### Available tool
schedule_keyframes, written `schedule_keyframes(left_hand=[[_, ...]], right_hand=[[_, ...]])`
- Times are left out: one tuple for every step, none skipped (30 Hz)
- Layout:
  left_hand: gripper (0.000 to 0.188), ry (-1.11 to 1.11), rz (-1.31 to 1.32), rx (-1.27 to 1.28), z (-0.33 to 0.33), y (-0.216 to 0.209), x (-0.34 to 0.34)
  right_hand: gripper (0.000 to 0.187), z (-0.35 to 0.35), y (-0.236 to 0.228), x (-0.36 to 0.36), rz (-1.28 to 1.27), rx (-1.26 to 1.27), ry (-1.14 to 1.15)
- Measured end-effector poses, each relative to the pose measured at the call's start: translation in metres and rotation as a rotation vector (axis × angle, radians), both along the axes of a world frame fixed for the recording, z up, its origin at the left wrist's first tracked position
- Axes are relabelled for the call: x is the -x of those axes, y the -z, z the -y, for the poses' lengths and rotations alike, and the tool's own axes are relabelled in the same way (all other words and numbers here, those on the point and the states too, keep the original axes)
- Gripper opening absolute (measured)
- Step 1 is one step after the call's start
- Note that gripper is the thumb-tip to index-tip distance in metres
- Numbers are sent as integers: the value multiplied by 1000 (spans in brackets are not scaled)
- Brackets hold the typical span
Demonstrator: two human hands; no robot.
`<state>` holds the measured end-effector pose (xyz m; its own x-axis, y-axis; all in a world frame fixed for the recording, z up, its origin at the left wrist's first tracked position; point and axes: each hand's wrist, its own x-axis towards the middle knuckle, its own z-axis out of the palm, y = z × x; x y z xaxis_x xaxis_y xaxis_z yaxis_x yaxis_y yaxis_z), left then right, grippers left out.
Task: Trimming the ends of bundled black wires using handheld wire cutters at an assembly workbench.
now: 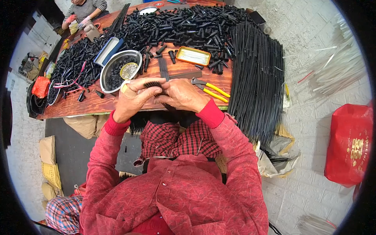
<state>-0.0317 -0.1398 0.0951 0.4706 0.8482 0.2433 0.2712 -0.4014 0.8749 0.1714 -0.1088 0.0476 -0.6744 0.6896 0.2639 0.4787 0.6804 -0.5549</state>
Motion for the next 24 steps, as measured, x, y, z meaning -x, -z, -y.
schedule_keyframes(left_hand=[[26,8,7,-2,1,2,-2],[25,-15,11,-42,1,6,-2],[24,-39,13,-83,2,8,-3],[23,-43,31,-70,5,5,-4],[23,-35,35,-72,5,7,-5],[22,-20,18,-126,4,10,-4],[21,-6,0,-179,3,11,-4],[20,-38,35,-69,4,11,-4],[20,-35,34,-69,4,10,-5],[20,-39,50,-73,3,10,-6],[20,-44,66,-76,3,10,-6],[18,-56,65,-96,2,8,-6],[18,-58,67,-95,3,6,-6],[18,-62,89,-78,3,5,-5],[18,-59,111,-62,3,3,-5],[18,-60,112,-63,3,2,-6],[18,-76,133,-32,4,1,-7],[17,-92,153,-1,5,1,-7],[17,-91,154,-3,3,3,-7],[18,-96,108,-64,1,5,-8],[18,-102,62,-122,0,6,-8],[18,-106,58,-105,0,6,-8],[18,-112,55,-99,-1,7,-8],[18,-103,32,-135,-3,8,-7]], right_hand=[[36,1,-2,-1,37,19,9],[36,-1,3,-2,49,-21,8],[36,-1,5,-1,54,-22,16],[33,0,6,-1,25,-21,10],[29,2,6,-1,-4,-21,4],[39,3,5,0,10,-16,16],[39,4,5,-1,13,-18,22],[41,4,5,-3,-11,-10,3],[43,4,6,-5,-39,-1,-18],[42,0,6,-9,54,13,-44],[42,-2,3,-17,52,13,-44],[39,-1,-10,-24,77,183,-80],[37,-3,-17,-32,101,354,-120],[31,-17,-13,-41,72,415,-210],[28,-35,8,-51,-41,379,-153],[23,-56,18,-57,11,322,17],[20,-77,23,-61,62,264,183],[21,-95,27,-59,111,102,340],[22,-112,32,-58,160,-63,501],[23,-131,46,-60,186,-143,549],[24,-148,60,-61,212,-220,596],[21,-157,67,-57,298,-204,631],[21,-164,74,-57,297,-199,624],[19,-169,79,-56,344,-262,611]])
